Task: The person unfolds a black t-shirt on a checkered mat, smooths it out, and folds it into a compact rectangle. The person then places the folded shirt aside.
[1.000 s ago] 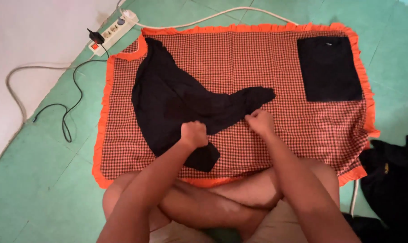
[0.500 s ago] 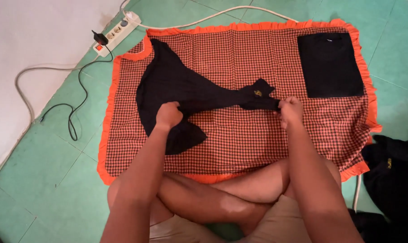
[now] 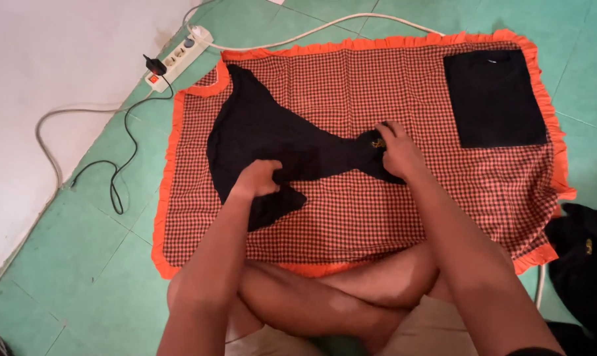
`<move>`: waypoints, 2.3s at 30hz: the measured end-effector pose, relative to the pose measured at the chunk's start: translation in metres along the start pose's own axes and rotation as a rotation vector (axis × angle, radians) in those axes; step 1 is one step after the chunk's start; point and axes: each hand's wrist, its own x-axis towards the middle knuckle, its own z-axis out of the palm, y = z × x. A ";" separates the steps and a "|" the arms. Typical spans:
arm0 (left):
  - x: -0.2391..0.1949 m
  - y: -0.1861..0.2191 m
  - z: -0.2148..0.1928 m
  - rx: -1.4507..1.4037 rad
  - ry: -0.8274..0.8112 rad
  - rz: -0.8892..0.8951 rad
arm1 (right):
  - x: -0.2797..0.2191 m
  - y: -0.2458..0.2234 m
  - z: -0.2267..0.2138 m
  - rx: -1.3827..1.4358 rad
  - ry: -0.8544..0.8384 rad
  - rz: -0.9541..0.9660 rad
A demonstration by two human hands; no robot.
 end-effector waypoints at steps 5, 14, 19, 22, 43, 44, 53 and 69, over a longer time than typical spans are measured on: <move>0.004 -0.014 0.006 -0.027 -0.100 0.019 | 0.027 -0.005 0.000 -0.280 -0.220 -0.087; -0.019 -0.009 -0.024 0.067 -0.096 0.020 | 0.071 0.112 0.042 -0.582 0.104 -0.084; -0.047 0.002 -0.034 0.298 -0.012 0.020 | 0.004 0.105 0.015 -0.666 0.305 -0.200; -0.059 0.003 -0.024 0.451 -0.020 0.037 | -0.046 0.089 0.013 -0.795 0.380 -0.338; 0.074 0.122 0.020 0.363 0.147 0.219 | -0.022 0.051 0.020 0.210 -0.069 0.469; 0.081 0.130 0.022 0.379 0.150 0.210 | -0.014 0.064 0.031 0.198 -0.083 0.405; 0.132 0.107 0.064 0.366 0.427 0.415 | 0.002 0.110 0.022 0.481 0.087 0.065; 0.118 0.115 0.042 0.213 0.280 0.323 | -0.007 0.100 0.010 0.330 0.111 0.226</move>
